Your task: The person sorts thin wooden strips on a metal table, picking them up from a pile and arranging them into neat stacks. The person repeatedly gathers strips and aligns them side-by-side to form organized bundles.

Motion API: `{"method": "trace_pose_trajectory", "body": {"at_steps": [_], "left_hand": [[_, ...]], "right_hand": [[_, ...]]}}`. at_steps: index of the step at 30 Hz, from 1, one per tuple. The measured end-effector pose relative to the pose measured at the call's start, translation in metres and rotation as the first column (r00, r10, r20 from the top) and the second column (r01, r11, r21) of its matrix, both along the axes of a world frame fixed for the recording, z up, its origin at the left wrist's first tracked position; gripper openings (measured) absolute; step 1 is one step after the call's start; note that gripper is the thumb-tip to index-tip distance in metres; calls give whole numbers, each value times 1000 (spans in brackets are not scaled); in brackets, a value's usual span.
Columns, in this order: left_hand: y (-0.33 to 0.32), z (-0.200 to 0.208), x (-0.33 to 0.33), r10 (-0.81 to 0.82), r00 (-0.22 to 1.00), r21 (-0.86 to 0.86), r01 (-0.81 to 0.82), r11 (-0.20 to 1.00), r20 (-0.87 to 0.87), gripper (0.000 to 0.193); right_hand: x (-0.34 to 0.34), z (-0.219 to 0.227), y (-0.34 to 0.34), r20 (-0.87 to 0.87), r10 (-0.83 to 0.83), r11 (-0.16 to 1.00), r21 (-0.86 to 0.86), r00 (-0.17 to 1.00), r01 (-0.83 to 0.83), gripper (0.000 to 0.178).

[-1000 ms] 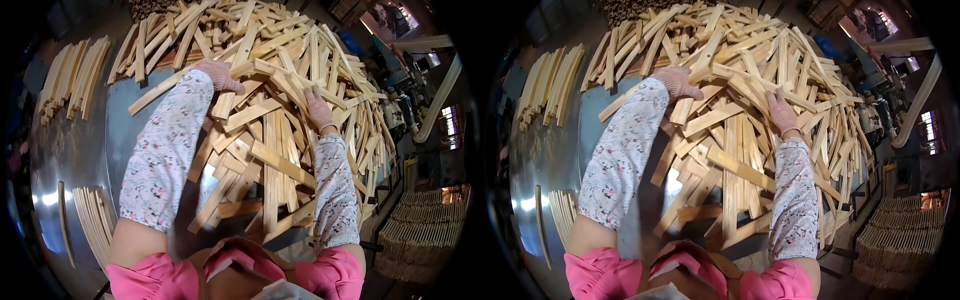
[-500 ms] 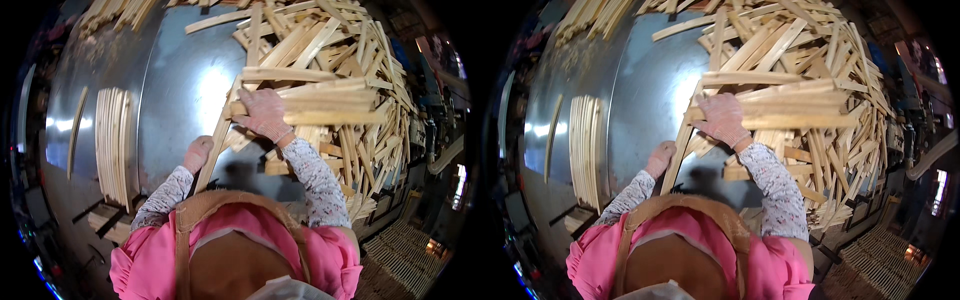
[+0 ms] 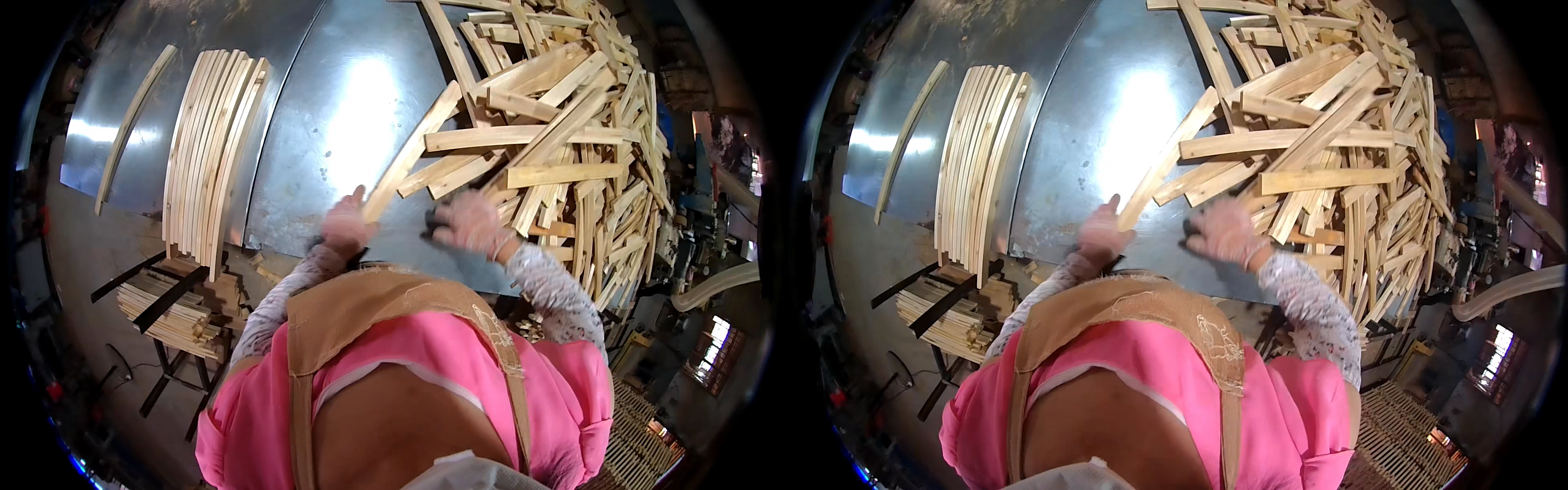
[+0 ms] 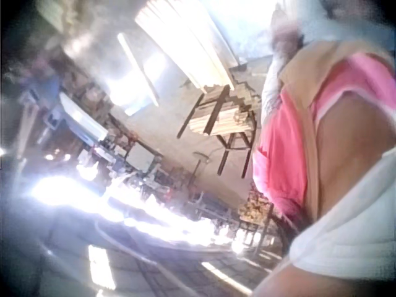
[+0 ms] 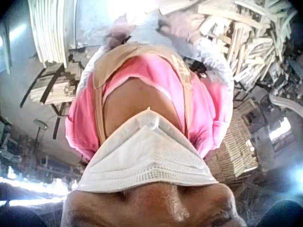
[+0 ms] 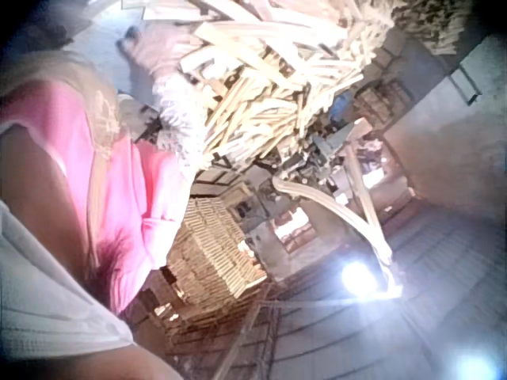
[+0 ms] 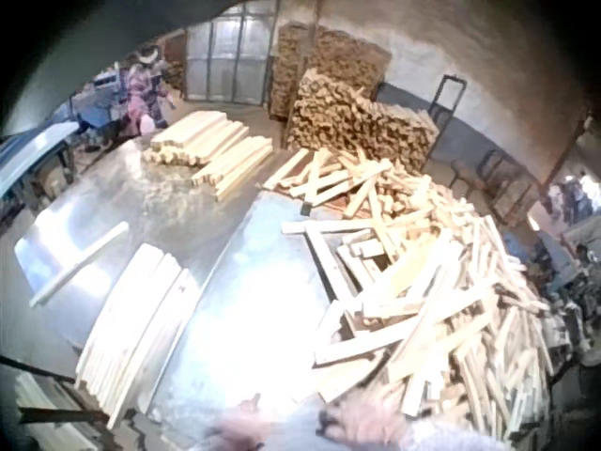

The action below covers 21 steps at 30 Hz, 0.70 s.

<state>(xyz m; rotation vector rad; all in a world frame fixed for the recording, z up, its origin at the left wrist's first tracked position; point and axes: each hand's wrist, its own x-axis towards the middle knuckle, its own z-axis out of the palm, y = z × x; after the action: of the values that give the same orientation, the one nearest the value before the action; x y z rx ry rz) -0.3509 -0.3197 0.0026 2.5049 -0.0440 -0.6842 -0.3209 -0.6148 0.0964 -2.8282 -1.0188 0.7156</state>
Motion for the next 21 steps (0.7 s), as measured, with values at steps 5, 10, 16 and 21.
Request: {"method": "trace_pose_trajectory", "body": {"at_steps": [5, 10, 16, 21], "left_hand": [[115, 3, 16, 235, 965, 209, -208, 956, -117, 41], [229, -19, 27, -64, 852, 609, -317, 727, 520, 58], [274, 17, 49, 58, 961, 579, -211, 788, 271, 82], [289, 5, 31, 21, 939, 555, -221, 802, 344, 88]], "right_hand": [[-20, 14, 28, -453, -376, 926, -167, 809, 337, 59], [103, -25, 43, 438, -487, 869, 151, 756, 472, 57], [192, -48, 67, 422, -733, 544, -106, 533, 832, 65], [182, -53, 44, 365, -763, 572, -4, 534, 820, 67]]}}
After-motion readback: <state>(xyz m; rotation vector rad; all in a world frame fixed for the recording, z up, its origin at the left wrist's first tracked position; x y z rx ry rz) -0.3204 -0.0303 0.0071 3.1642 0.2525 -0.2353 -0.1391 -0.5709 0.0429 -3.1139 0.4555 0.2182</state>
